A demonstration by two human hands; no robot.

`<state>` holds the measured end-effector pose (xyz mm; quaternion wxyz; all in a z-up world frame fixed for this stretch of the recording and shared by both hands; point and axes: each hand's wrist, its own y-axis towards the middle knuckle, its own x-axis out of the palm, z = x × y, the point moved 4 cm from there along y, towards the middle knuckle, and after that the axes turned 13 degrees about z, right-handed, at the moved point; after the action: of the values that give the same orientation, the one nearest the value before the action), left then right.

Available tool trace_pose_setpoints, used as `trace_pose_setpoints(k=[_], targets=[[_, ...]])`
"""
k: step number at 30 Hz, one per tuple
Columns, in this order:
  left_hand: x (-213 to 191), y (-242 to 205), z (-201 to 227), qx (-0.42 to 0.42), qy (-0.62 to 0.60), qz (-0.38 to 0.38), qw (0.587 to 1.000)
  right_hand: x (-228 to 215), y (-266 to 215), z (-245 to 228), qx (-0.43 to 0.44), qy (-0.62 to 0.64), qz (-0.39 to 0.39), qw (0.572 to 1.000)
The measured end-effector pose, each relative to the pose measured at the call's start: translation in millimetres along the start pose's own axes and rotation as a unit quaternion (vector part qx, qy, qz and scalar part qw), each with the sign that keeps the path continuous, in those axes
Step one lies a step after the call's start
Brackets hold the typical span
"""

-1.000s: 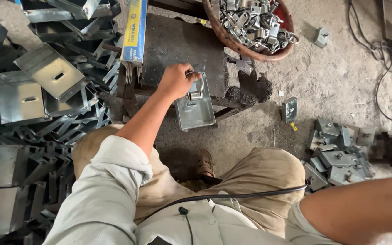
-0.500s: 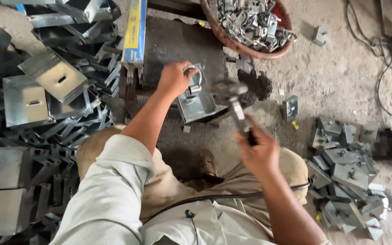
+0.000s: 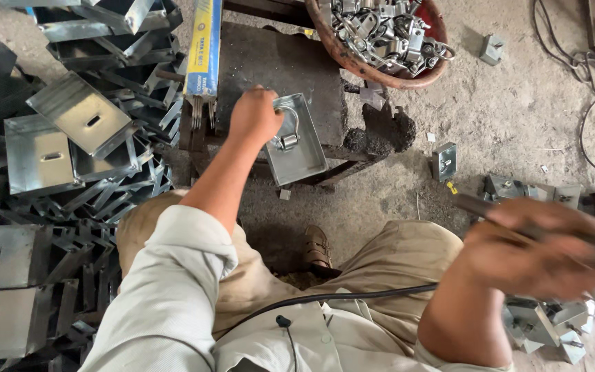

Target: The person sits on the floor in a workshop and repeatedly welds small metal brackets onto rectangular metal boxes. They pick up a box, place a bracket on it, and use a welding torch to secure it, creating bright sparks. The finished units are tossed into a pile nearby.

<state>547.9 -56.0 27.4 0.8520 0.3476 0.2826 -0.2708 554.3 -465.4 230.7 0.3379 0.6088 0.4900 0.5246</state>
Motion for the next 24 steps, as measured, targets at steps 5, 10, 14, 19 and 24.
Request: trace_pose_setpoints(k=[5,10,14,19,24], targets=[[-51,-6,45,0.114,-0.019,0.037,0.993,14,-86,61,0.174,-0.09,-0.111,0.974],[-79,-21,82,0.34,0.045,0.237,0.909,-2,-147,133,0.316,-0.43,-0.33,0.779],[-57,-62,75,0.366,0.216,0.041,0.904,-17,-195,182,0.284,-0.468,-0.397,0.737],[-37,-63,43,0.179,0.121,-0.164,0.962,-33,-228,221,0.335,-0.429,-0.367,0.754],[-19,-23,29,0.124,-0.008,0.044,0.991,-21,-206,213,0.291,-0.45,-0.383,0.752]])
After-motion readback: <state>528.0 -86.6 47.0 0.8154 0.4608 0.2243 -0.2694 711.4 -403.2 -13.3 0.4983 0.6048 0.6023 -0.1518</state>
